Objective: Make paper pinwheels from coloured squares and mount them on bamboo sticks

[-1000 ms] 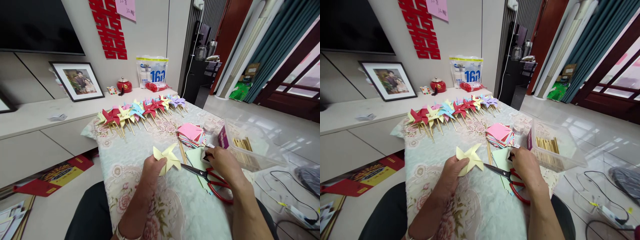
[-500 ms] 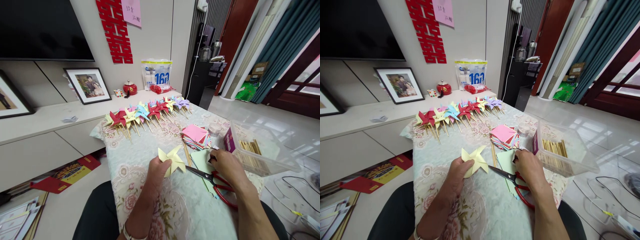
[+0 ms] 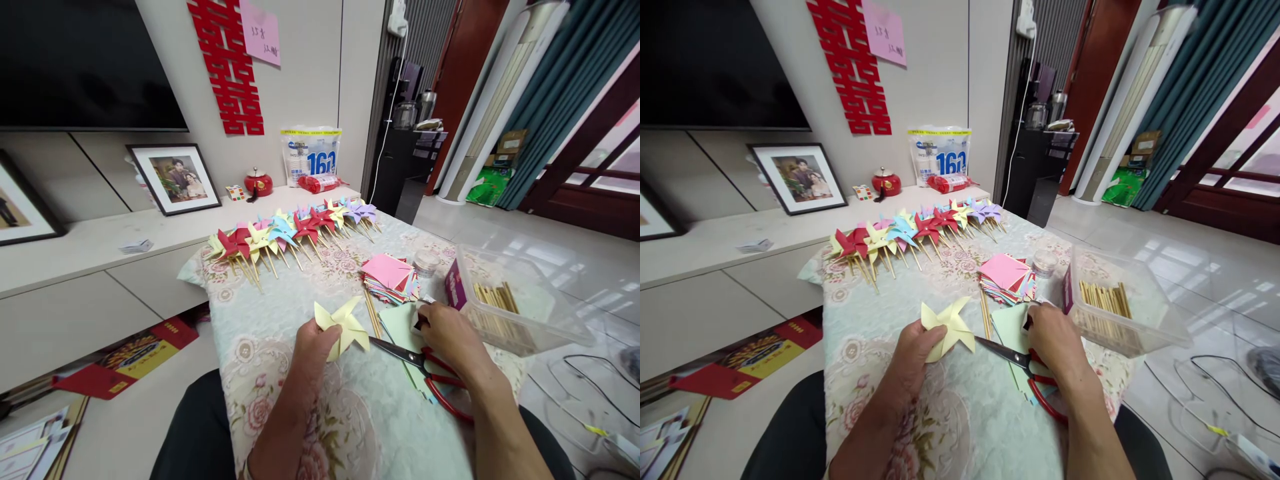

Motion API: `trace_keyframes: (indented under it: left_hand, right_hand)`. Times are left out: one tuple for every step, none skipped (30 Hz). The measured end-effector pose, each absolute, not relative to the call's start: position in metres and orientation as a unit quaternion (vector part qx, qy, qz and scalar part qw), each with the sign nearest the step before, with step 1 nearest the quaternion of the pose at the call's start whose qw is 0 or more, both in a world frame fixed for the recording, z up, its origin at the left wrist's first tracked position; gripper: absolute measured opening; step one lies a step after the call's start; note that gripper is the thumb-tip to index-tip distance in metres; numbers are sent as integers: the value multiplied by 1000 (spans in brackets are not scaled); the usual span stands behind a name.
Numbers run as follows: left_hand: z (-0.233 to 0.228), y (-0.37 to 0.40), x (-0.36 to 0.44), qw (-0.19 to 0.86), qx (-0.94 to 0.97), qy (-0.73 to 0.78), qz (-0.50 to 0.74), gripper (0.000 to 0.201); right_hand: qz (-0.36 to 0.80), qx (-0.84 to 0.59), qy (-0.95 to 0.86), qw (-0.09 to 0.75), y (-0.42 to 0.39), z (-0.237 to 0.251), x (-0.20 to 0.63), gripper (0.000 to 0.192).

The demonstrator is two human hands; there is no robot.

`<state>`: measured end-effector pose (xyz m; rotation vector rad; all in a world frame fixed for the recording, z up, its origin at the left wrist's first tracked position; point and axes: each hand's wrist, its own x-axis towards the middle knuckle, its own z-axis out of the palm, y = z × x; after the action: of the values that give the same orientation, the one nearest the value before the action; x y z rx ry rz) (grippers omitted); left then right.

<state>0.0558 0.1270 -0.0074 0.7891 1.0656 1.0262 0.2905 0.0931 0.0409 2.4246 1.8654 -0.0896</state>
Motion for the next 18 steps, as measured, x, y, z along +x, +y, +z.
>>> trace_keyframes:
  left_hand:
    - [-7, 127, 56, 669, 350, 471, 457, 22]
    - [-7, 127, 56, 669, 350, 469, 458, 22]
    - [-7, 126, 56, 671, 350, 465, 460, 23]
    - [-7, 126, 56, 672, 350, 461, 462, 23]
    - [-6, 126, 56, 673, 351, 459, 462, 23]
    - [-6, 126, 56, 674, 351, 457, 462, 23]
    - [-6, 126, 56, 674, 350, 458, 462, 23]
    - [-6, 126, 56, 674, 348, 461, 461, 22]
    - [-6, 127, 57, 673, 346, 465, 460, 22]
    - [-6, 127, 57, 672, 345, 468, 459, 21]
    - [-6, 127, 57, 672, 344, 469, 458, 21]
    - [-6, 127, 57, 672, 343, 469, 458, 20]
    - [-6, 127, 58, 673, 343, 468, 458, 20]
    - [-6, 127, 58, 674, 343, 466, 459, 20]
    - [-7, 127, 58, 674, 343, 465, 460, 21]
    - [-7, 127, 57, 674, 342, 464, 462, 21]
    - [-7, 127, 57, 673, 341, 465, 463, 21]
    - [-7, 127, 57, 672, 341, 467, 463, 22]
  right_hand:
    - [-30, 790, 611, 40, 93, 41, 291, 30]
    - [-32, 789, 613, 39, 93, 41, 291, 30]
    - [-32, 787, 615, 37, 92, 41, 291, 30]
    - [-31, 785, 618, 35, 92, 40, 292, 29]
    - [-29, 784, 620, 33, 92, 39, 292, 29]
    - [-27, 782, 621, 33, 92, 38, 293, 29]
    - [-25, 782, 622, 32, 92, 37, 294, 28]
    - [-23, 782, 622, 32, 92, 35, 294, 28]
    - [-21, 783, 622, 31, 92, 34, 295, 27]
    - [-19, 783, 621, 29, 92, 33, 295, 27]
    - [-18, 783, 621, 26, 92, 32, 295, 27]
    - [-18, 783, 621, 23, 92, 32, 295, 27]
    - [-19, 785, 619, 21, 92, 32, 295, 27]
    - [-22, 786, 618, 19, 92, 33, 295, 27]
    - [-26, 786, 617, 18, 91, 33, 295, 27]
    - [-31, 785, 618, 18, 91, 34, 295, 26]
    - [-35, 784, 620, 20, 91, 34, 296, 24]
    - [-38, 782, 621, 25, 91, 34, 296, 23]
